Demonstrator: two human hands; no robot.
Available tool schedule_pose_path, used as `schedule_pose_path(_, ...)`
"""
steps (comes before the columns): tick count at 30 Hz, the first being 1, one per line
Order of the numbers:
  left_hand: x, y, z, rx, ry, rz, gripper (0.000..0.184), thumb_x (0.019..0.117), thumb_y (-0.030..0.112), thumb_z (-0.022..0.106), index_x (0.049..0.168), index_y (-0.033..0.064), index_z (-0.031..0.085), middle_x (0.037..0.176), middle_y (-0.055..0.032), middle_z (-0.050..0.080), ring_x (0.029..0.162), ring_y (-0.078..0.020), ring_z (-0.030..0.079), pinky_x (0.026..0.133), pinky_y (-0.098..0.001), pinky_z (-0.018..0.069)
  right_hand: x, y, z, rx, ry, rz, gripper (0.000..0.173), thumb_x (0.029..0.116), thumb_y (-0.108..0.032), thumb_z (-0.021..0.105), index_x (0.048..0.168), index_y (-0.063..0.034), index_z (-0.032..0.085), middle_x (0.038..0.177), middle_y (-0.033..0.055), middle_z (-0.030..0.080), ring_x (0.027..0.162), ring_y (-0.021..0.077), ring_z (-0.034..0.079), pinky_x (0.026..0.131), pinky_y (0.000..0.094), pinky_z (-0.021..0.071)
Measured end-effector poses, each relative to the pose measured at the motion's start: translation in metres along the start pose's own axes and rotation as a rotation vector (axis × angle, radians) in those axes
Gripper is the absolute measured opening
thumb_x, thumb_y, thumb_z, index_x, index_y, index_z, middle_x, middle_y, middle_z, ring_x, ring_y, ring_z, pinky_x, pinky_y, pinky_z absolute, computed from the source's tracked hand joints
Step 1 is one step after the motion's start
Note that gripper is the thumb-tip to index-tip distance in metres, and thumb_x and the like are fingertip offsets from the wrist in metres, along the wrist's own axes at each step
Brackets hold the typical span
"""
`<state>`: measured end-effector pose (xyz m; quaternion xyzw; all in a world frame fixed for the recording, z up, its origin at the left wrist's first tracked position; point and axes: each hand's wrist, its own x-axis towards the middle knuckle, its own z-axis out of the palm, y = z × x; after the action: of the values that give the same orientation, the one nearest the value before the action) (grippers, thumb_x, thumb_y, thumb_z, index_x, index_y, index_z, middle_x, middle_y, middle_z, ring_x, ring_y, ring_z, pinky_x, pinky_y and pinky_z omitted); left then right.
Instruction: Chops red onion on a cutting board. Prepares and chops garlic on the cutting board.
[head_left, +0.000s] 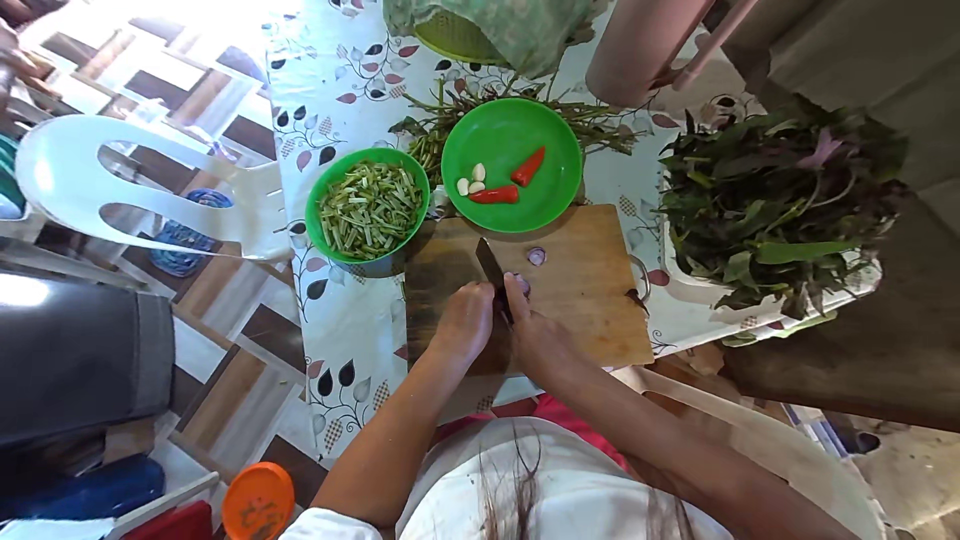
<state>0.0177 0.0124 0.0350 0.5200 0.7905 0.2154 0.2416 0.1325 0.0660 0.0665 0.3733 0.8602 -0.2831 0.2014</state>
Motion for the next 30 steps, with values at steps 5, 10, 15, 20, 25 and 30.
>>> schedule_pose_path(5, -0.001, -0.003, 0.006, -0.006, 0.045, 0.015, 0.016, 0.0964, -0.012, 0.055, 0.097, -0.0105, 0.07, 0.101, -0.0252, 0.071, 0.101, -0.0388, 0.071, 0.093, -0.0481, 0.056, 0.002, 0.004, 0.004, 0.021, 0.038, 0.013, 0.071, 0.1074, -0.006, 0.039, 0.167, -0.0127, -0.001, 0.116, 0.0257, 0.068, 0.107, 0.0417, 0.069, 0.095, 0.051, 0.053)
schedule_pose_path(10, 0.0, -0.006, 0.003, -0.057, -0.007, -0.012, 0.013, 0.0993, 0.002, 0.063, 0.103, -0.0067, 0.072, 0.105, -0.0234, 0.071, 0.103, -0.0372, 0.07, 0.095, -0.0488, 0.0549, -0.024, 0.007, 0.003, 0.065, 0.23, -0.093, 0.067, 0.1054, -0.005, 0.044, 0.165, -0.0036, 0.013, 0.112, 0.0283, 0.07, 0.097, 0.0447, 0.072, 0.086, 0.0538, 0.0562)
schedule_pose_path(15, 0.0, -0.003, 0.001, -0.036, -0.016, -0.017, 0.013, 0.0998, 0.002, 0.063, 0.102, -0.0077, 0.071, 0.105, -0.024, 0.071, 0.103, -0.0379, 0.07, 0.095, -0.0486, 0.0549, -0.025, 0.005, 0.007, 0.008, 0.218, -0.091, 0.069, 0.105, -0.004, 0.043, 0.166, -0.005, 0.009, 0.104, 0.0251, 0.072, 0.094, 0.0434, 0.072, 0.083, 0.0518, 0.0562)
schedule_pose_path(20, -0.003, -0.008, 0.004, -0.043, 0.034, 0.017, 0.011, 0.0985, 0.0, 0.063, 0.099, -0.0071, 0.072, 0.101, -0.0233, 0.072, 0.099, -0.0376, 0.071, 0.091, -0.0491, 0.0563, -0.016, -0.004, -0.001, 0.005, 0.107, -0.038, 0.07, 0.1076, -0.006, 0.04, 0.166, -0.0088, 0.002, 0.108, 0.0248, 0.07, 0.1, 0.0416, 0.071, 0.089, 0.0503, 0.0552)
schedule_pose_path(25, -0.007, -0.013, 0.004, -0.076, 0.062, 0.006, 0.014, 0.0996, -0.005, 0.057, 0.1, -0.0085, 0.071, 0.101, -0.0248, 0.071, 0.099, -0.0392, 0.071, 0.092, -0.0507, 0.0554, -0.005, -0.015, 0.0, -0.023, 0.079, -0.026, 0.075, 0.1059, -0.002, 0.041, 0.167, -0.014, -0.001, 0.104, 0.0234, 0.07, 0.098, 0.0417, 0.071, 0.086, 0.0508, 0.0554)
schedule_pose_path(30, -0.008, -0.011, 0.009, -0.084, 0.091, -0.014, 0.016, 0.0995, -0.006, 0.056, 0.101, -0.009, 0.071, 0.101, -0.0248, 0.071, 0.1, -0.0389, 0.071, 0.092, -0.0499, 0.0555, -0.013, -0.013, 0.005, -0.053, 0.064, -0.024, 0.075, 0.1054, -0.001, 0.039, 0.167, -0.0141, -0.002, 0.112, 0.0246, 0.069, 0.104, 0.0417, 0.07, 0.09, 0.051, 0.0542)
